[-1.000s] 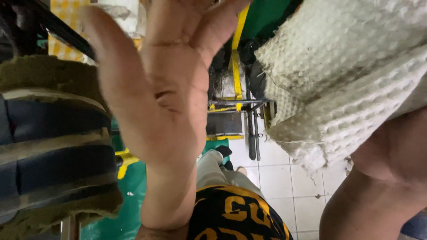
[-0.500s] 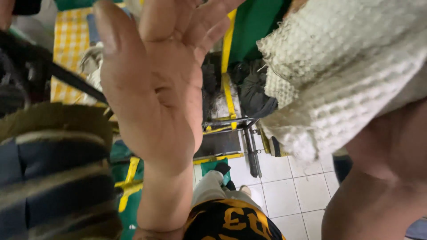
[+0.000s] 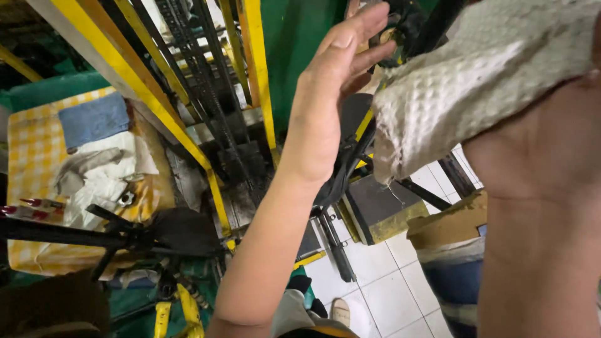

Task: The recorder uses a cloth to wipe down various metal parts, pull-up bars, and the base of gym machinery.

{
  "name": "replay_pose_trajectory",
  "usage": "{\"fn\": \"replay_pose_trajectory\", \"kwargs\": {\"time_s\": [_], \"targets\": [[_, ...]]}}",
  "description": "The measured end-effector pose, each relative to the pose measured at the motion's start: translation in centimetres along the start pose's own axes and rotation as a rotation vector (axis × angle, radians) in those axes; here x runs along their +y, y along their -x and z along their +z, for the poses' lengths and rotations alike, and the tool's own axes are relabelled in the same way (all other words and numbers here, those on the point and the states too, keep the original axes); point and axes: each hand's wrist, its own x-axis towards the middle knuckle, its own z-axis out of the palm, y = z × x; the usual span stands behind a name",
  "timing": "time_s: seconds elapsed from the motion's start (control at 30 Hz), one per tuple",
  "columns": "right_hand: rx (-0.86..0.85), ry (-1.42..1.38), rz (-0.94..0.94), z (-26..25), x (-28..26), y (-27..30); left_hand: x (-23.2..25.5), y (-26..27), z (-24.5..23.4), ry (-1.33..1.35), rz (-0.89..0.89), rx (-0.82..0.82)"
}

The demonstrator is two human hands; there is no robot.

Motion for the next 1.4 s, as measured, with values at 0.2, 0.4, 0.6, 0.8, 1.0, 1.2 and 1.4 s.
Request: {"fn": "replay_pose_trajectory", "kwargs": {"time_s": [0.2, 0.4, 0.6, 0.8, 1.0, 1.2, 1.4], "targets": [[0.104, -0.181, 0.003, 0.8, 1.6, -0.7, -1.4, -0.3, -0.5, -0.027, -0.036, 0.028], [0.183, -0.365, 0.093, 1.6, 3.2, -1.5, -1.5, 0.6, -2.4, -0.026, -0.021, 0.072], [0.209, -0.423, 0.177, 4.6, 3.0, -2.5, 0.9, 2.3, -3.6, -0.042, -0.006, 0.133], [0.235, -0.353, 0.240, 6.3, 6.5, -2.7, 3.7, 6.4, -8.9, -0.344, -0.028, 0.351], [0.283, -0.285, 0.617, 8.6, 17.9, -1.9, 4.2, 15.0, -17.9, -0.552, -0.029, 0.699], [0.182, -0.141, 0.900, 12.3, 26.9, 1.2, 5.8, 21.1, -19.6, -1.110, -0.061, 0.935], [-0.124, 0.315, 0.885, 16.2, 29.5, 2.7, 8.4, 20.0, -17.4, -1.385, 0.241, 1.101]]}}
